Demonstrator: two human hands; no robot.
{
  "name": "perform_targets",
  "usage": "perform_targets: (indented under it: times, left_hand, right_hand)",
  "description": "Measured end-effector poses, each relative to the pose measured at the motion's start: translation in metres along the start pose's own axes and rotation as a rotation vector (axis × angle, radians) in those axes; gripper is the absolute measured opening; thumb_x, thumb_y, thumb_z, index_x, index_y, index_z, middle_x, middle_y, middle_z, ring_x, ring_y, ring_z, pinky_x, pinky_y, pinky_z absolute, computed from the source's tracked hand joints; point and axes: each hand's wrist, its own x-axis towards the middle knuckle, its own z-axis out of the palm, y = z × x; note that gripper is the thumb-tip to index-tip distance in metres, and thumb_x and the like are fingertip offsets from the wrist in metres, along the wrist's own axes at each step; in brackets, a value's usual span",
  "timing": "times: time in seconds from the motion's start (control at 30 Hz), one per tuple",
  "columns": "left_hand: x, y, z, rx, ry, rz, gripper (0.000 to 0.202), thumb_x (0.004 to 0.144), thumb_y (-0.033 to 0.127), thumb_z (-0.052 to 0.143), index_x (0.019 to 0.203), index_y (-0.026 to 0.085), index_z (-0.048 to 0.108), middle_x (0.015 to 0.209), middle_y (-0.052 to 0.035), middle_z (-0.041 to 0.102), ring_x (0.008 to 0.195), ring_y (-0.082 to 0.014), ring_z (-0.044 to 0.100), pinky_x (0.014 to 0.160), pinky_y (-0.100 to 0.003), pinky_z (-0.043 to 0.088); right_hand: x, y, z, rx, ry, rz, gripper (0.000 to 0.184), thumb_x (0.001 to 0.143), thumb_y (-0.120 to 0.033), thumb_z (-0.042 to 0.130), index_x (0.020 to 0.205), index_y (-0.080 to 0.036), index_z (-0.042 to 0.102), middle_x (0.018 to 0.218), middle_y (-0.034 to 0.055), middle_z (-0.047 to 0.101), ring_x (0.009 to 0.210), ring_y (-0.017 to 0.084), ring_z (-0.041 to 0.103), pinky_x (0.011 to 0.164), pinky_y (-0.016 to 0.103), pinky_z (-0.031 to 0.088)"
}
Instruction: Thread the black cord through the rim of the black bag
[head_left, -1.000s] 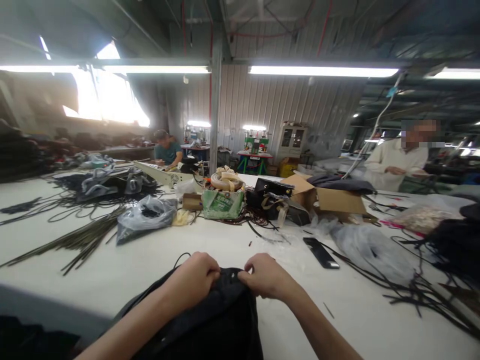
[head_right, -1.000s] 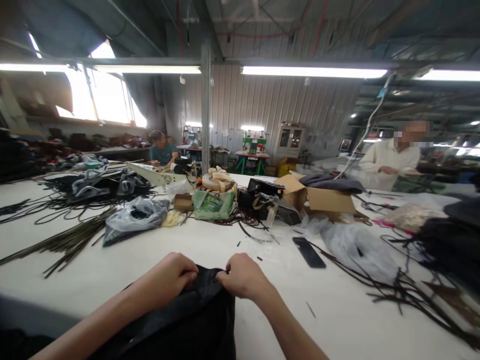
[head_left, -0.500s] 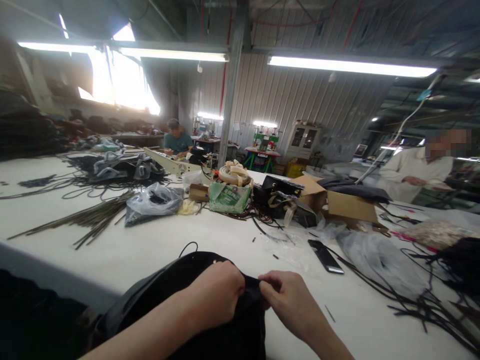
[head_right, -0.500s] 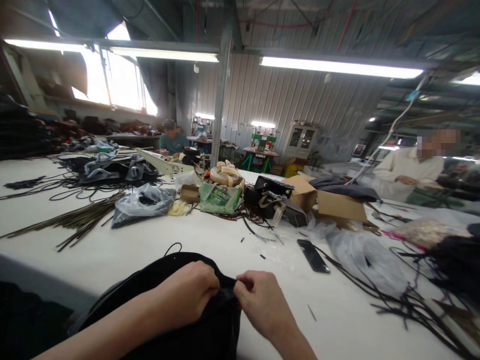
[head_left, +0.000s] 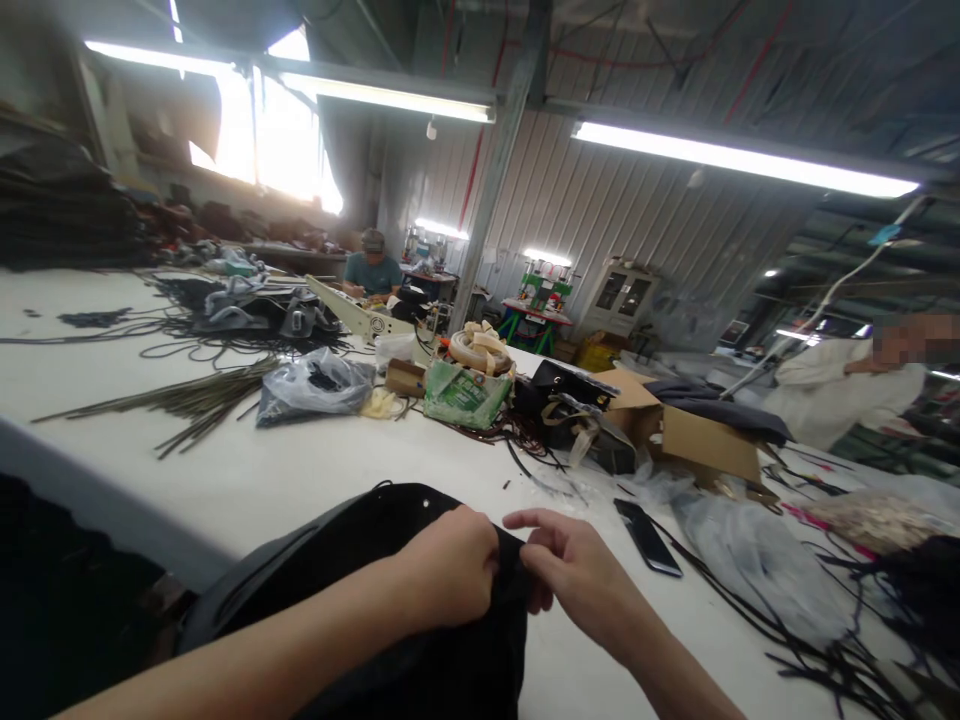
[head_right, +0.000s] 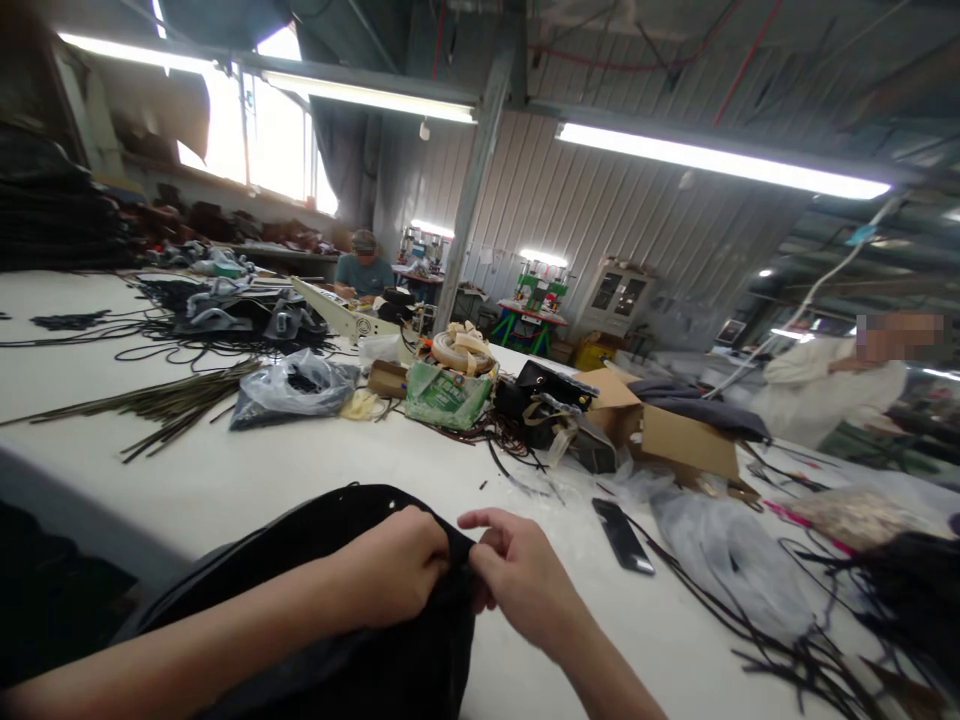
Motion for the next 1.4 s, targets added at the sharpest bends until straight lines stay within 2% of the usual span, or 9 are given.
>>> perform_targets:
  times: [0.07, 0.17, 0.33, 0.53, 0.67, 0.97, 1.23, 1.3, 1.4]
  left_hand:
    - [-0.003, -0.006, -0.002, -0.037, 0.042, 0.006, 0.026, 0.092, 0.012, 0.059, 0.079, 0.018, 0.08, 0.081, -0.0109, 0.082, 0.071, -0.0241, 0.073, 0.065, -0.032, 0.048]
    - [-0.011, -0.006, -0.005, -0.039, 0.091, 0.011, 0.025, 0.095, 0.016, 0.059, 0.075, 0.019, 0.075, 0.078, -0.0091, 0.079, 0.068, -0.0219, 0.07, 0.065, -0.031, 0.046]
    - [-0.023, 0.003, -0.007, -0.154, 0.188, 0.002, 0.026, 0.103, 0.025, 0.056, 0.081, 0.02, 0.069, 0.077, -0.0048, 0.074, 0.07, -0.0193, 0.064, 0.066, -0.032, 0.042]
    - [-0.025, -0.002, 0.004, -0.407, 0.17, -0.06, 0.024, 0.105, 0.029, 0.055, 0.085, 0.02, 0.066, 0.083, -0.0022, 0.071, 0.08, -0.0197, 0.063, 0.069, -0.031, 0.042]
    - [-0.025, -0.001, 0.007, -0.539, 0.143, -0.108, 0.022, 0.105, 0.032, 0.058, 0.091, 0.019, 0.069, 0.085, -0.0008, 0.071, 0.08, -0.0188, 0.061, 0.069, -0.03, 0.042]
    - [-0.03, 0.0, 0.018, -0.335, 0.181, -0.009, 0.019, 0.1, 0.02, 0.059, 0.083, 0.02, 0.067, 0.081, -0.0041, 0.076, 0.073, -0.0193, 0.068, 0.065, -0.03, 0.042]
    - [-0.037, -0.001, 0.013, -0.236, 0.146, 0.023, 0.024, 0.096, 0.015, 0.059, 0.073, 0.022, 0.055, 0.068, -0.001, 0.062, 0.06, -0.016, 0.053, 0.058, -0.031, 0.034]
    - [-0.038, 0.003, 0.011, -0.165, 0.11, -0.006, 0.024, 0.091, 0.012, 0.063, 0.072, 0.022, 0.053, 0.07, -0.0027, 0.064, 0.061, -0.0171, 0.053, 0.057, -0.032, 0.033]
    - [-0.038, 0.009, 0.008, -0.096, 0.079, -0.013, 0.018, 0.086, 0.008, 0.066, 0.076, 0.021, 0.06, 0.078, -0.0073, 0.073, 0.068, -0.0208, 0.063, 0.057, -0.032, 0.033]
  right_hand:
    - [-0.011, -0.001, 0.005, 0.058, 0.05, -0.078, 0.053, 0.084, -0.034, 0.06, 0.134, -0.016, 0.063, 0.065, -0.0099, 0.056, 0.055, 0.015, 0.062, 0.055, 0.028, 0.052]
    - [-0.02, 0.0, 0.01, 0.064, 0.081, -0.138, 0.047, 0.092, -0.038, 0.059, 0.135, -0.018, 0.061, 0.069, -0.0094, 0.051, 0.06, 0.015, 0.056, 0.058, 0.028, 0.051]
    - [-0.021, -0.003, 0.013, 0.042, 0.023, -0.146, 0.044, 0.097, -0.041, 0.056, 0.134, -0.018, 0.063, 0.073, -0.0067, 0.05, 0.062, 0.014, 0.05, 0.057, 0.028, 0.041]
    - [-0.028, -0.018, 0.008, -0.026, -0.05, -0.12, 0.044, 0.094, -0.039, 0.059, 0.133, -0.02, 0.064, 0.07, -0.0068, 0.044, 0.066, 0.016, 0.047, 0.062, 0.029, 0.042]
    - [-0.033, -0.019, 0.004, -0.043, -0.017, -0.093, 0.052, 0.095, -0.044, 0.064, 0.141, -0.023, 0.054, 0.07, -0.0077, 0.047, 0.064, 0.016, 0.049, 0.06, 0.028, 0.039]
    - [-0.046, -0.004, 0.004, 0.038, -0.082, -0.071, 0.048, 0.1, -0.046, 0.066, 0.14, -0.026, 0.049, 0.084, -0.0019, 0.062, 0.072, 0.016, 0.048, 0.065, 0.031, 0.037]
    - [-0.045, 0.004, 0.004, 0.092, -0.078, -0.073, 0.046, 0.098, -0.056, 0.07, 0.131, -0.027, 0.056, 0.085, -0.0005, 0.062, 0.074, 0.018, 0.052, 0.067, 0.033, 0.037]
    - [-0.044, 0.006, 0.003, 0.051, -0.057, -0.099, 0.042, 0.099, -0.055, 0.069, 0.128, -0.027, 0.059, 0.084, -0.0003, 0.062, 0.077, 0.02, 0.057, 0.069, 0.033, 0.04]
    - [-0.044, 0.007, 0.0, -0.066, 0.013, -0.141, 0.038, 0.098, -0.054, 0.071, 0.122, -0.026, 0.065, 0.085, 0.0013, 0.066, 0.08, 0.021, 0.061, 0.071, 0.033, 0.046]
